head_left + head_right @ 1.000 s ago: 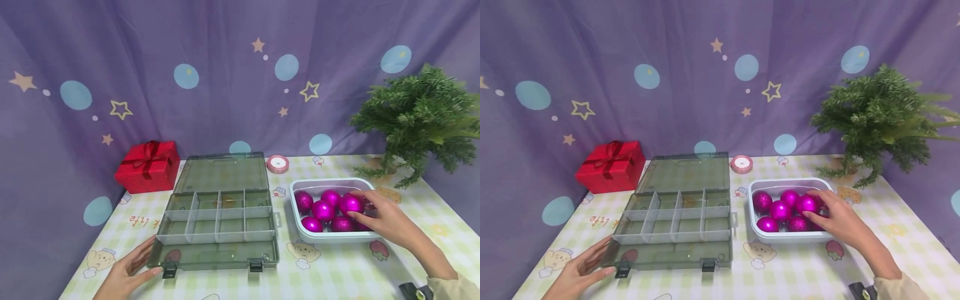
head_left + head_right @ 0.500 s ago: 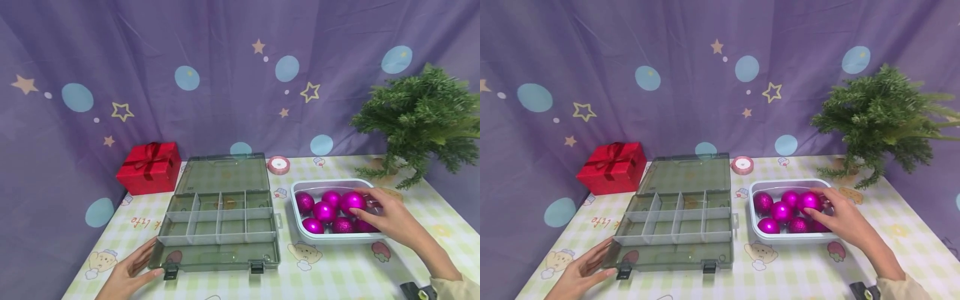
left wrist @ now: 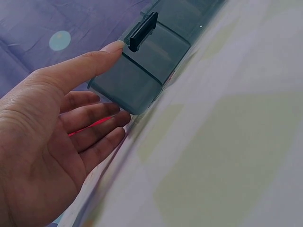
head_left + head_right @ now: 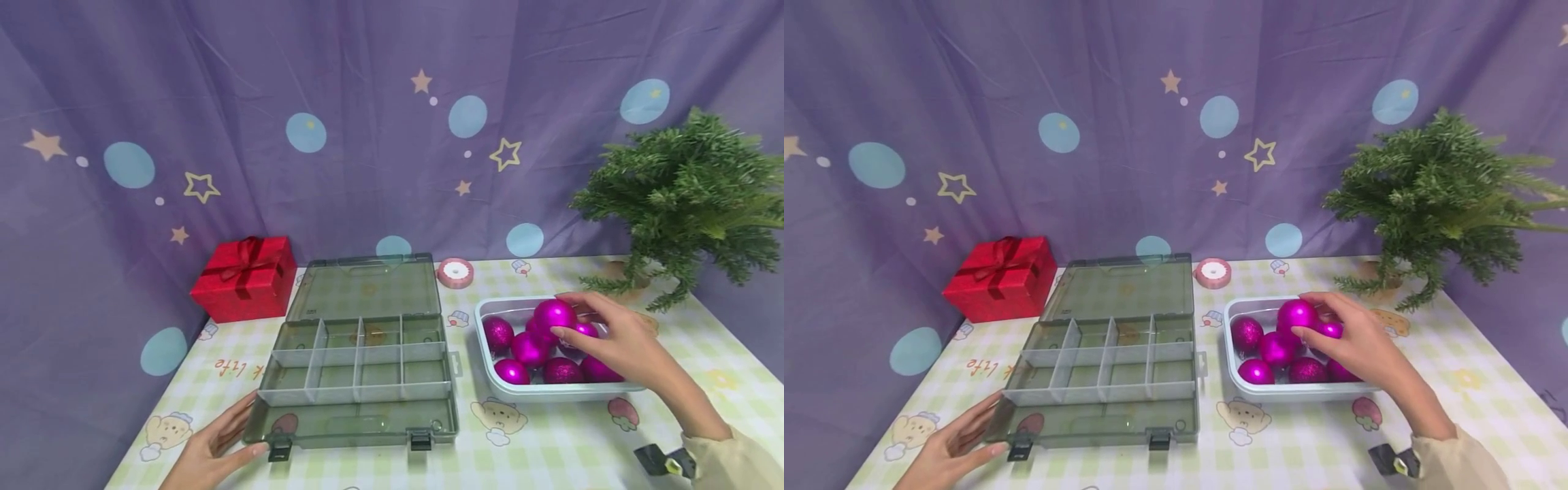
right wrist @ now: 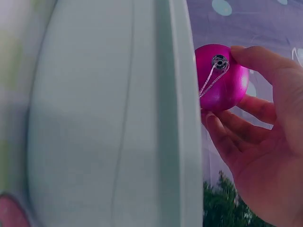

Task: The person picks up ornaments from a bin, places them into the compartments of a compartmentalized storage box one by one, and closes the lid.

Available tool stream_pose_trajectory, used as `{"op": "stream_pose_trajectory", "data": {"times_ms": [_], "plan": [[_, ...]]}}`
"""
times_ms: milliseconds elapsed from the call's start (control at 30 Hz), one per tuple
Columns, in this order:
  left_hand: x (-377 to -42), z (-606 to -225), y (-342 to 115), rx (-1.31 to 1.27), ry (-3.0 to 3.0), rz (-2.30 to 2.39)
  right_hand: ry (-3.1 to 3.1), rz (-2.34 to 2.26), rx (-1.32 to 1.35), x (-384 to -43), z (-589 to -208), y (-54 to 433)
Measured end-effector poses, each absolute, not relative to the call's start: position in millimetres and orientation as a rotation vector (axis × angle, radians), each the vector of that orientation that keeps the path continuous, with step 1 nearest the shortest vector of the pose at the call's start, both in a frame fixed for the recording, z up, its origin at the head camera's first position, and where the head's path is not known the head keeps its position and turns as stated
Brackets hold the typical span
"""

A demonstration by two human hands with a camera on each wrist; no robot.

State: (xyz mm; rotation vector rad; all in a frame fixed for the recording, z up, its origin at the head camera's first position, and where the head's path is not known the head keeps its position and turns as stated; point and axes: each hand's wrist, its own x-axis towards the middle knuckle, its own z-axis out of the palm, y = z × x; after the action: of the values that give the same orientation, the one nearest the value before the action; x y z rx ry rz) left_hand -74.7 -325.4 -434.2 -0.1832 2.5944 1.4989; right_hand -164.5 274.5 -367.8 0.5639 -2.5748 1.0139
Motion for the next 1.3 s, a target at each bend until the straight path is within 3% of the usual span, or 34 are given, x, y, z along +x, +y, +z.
{"op": "stream_pose_trajectory", "data": {"times_ms": [567, 800, 1300], "plan": [[-76.0, -434.5, -323.8, -0.175, 2.565, 1.500, -2.625, 0.969, 0.616, -185.7, -361.8, 232.1], [-75.6, -433.7, -325.3, -0.173, 2.556, 1.496, -2.547, 1.219, 0.760, -197.7, -365.0, 212.6], [-73.6, -434.4, -325.4, -0.172, 2.597, 1.483, -2.556, 1.284, 0.871, -223.2, -371.7, 167.1]]}}
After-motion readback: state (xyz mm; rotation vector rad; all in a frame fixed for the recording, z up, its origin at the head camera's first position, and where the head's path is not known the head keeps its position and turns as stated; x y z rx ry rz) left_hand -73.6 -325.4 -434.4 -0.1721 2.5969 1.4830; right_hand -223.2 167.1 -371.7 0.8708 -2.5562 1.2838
